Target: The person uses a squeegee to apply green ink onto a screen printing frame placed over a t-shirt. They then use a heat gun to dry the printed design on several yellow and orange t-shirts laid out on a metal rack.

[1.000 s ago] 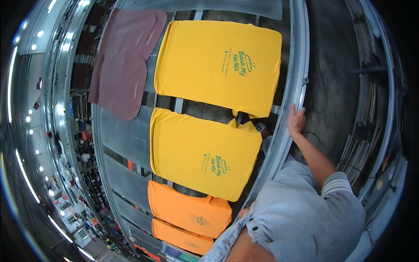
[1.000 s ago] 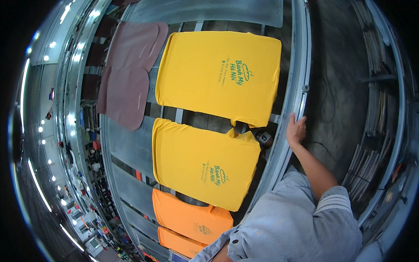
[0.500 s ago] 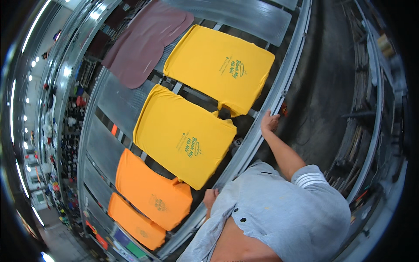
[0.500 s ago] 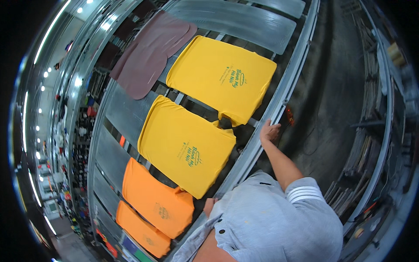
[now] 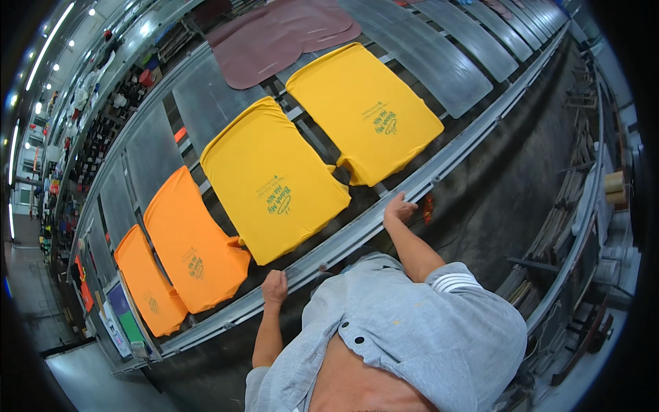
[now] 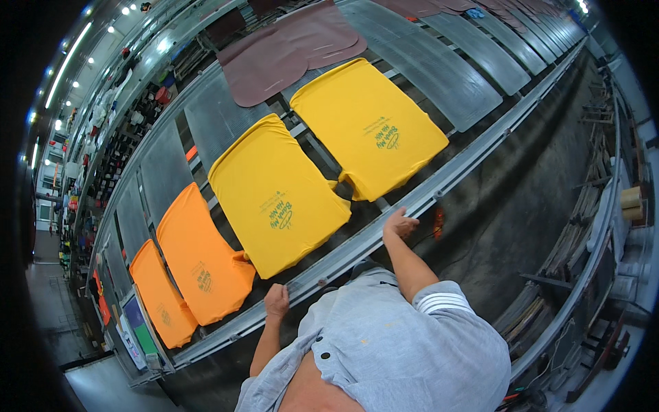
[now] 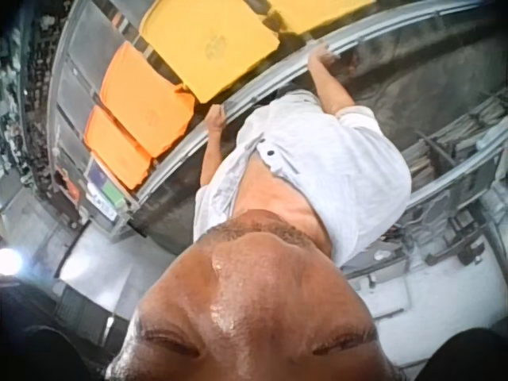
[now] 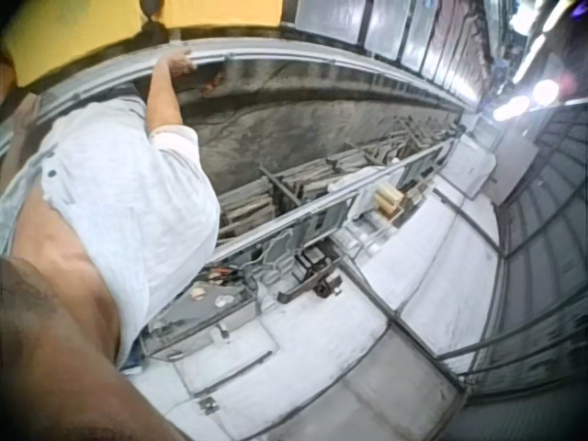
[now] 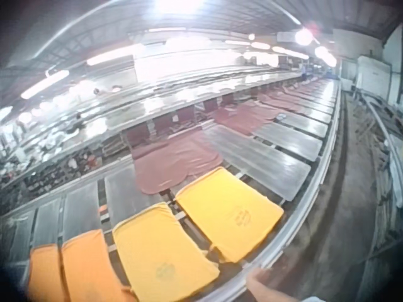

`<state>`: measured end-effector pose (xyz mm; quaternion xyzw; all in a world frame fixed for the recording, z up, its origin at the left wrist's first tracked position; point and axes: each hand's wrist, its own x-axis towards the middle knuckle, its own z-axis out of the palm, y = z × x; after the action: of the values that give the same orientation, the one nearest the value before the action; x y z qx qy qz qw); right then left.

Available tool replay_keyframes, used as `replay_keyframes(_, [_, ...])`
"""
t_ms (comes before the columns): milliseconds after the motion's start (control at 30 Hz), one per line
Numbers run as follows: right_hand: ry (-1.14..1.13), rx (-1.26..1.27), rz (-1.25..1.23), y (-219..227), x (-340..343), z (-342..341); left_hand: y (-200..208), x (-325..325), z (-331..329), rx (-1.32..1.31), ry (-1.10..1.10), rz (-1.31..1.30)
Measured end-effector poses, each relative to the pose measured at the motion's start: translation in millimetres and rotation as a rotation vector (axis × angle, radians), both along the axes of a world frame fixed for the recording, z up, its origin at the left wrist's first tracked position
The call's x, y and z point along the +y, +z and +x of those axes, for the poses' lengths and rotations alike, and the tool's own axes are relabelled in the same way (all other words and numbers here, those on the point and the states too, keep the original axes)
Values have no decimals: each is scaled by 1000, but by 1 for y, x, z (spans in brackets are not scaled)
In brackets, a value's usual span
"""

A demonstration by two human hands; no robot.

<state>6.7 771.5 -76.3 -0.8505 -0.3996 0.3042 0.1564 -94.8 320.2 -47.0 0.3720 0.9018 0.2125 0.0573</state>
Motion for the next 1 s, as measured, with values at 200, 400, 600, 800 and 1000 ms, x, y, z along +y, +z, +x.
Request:
replay_keyframes(200, [49,43,15,-12,-3,4,-19,25,48,112,593,79])
replay_keyframes(400, [66,93,-15,-5,-2,8,-36,64,105,112,753,-133])
replay_keyframes(600, [217,117,19,-13,-2,20,-39,76,107,94,812,-149])
replay_keyframes(800, [381,126,44,-2,-10,32,-36,70,106,-13,769,-197])
replay_keyframes(1000, [400,147,21,-4,-9,38,-23,68,103,-172,737,-237])
